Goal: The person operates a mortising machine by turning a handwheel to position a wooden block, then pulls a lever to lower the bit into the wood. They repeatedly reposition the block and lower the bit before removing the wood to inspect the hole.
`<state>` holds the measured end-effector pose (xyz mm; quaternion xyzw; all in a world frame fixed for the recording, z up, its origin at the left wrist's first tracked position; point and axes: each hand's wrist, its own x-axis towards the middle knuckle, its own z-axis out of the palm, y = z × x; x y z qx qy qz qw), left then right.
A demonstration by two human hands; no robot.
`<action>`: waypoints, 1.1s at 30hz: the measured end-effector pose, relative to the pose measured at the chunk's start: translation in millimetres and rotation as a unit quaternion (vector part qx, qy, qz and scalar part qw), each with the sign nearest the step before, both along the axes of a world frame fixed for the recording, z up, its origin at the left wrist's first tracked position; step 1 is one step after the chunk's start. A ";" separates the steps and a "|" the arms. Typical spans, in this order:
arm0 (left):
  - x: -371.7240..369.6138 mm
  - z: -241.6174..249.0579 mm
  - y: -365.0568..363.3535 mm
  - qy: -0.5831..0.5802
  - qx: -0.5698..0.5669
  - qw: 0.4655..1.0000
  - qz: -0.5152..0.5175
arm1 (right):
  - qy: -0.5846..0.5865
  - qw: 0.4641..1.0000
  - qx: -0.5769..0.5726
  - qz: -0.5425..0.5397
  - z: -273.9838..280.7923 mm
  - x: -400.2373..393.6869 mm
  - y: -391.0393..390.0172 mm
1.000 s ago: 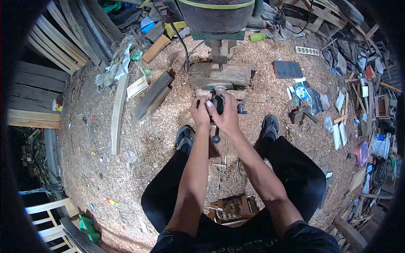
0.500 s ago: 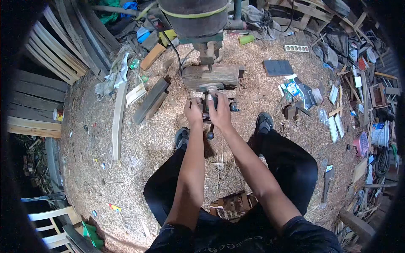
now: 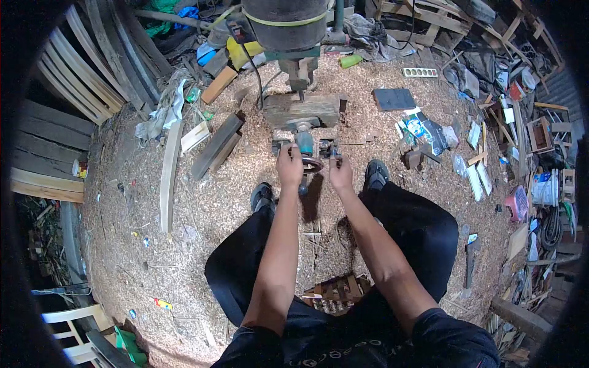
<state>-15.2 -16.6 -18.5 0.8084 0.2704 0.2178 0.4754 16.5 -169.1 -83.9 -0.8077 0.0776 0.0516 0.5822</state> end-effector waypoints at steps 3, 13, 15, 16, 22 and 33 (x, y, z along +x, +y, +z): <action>2.0 -11.3 5.9 0.006 -0.039 0.999 -0.006 | -0.120 0.983 -0.137 -0.020 -5.9 -1.9 7.8; 9.2 -13.0 -13.7 -0.078 0.015 0.991 0.109 | -0.007 0.997 -0.073 -0.012 -34.2 20.9 6.2; 7.1 -13.9 -16.2 -0.073 0.047 0.990 0.115 | -0.021 0.999 -0.031 -0.022 -72.0 22.2 7.8; 7.4 -14.9 -17.1 -0.075 0.046 0.989 0.120 | 0.088 0.996 0.016 -0.002 -133.7 34.8 1.0; 10.2 -17.0 -15.4 -0.075 0.044 0.988 0.129 | 0.025 0.964 0.206 -0.165 -97.6 20.5 14.4; 8.9 -14.8 -14.1 -0.080 0.046 0.988 0.124 | -0.138 0.975 0.028 -0.172 -76.0 21.3 14.6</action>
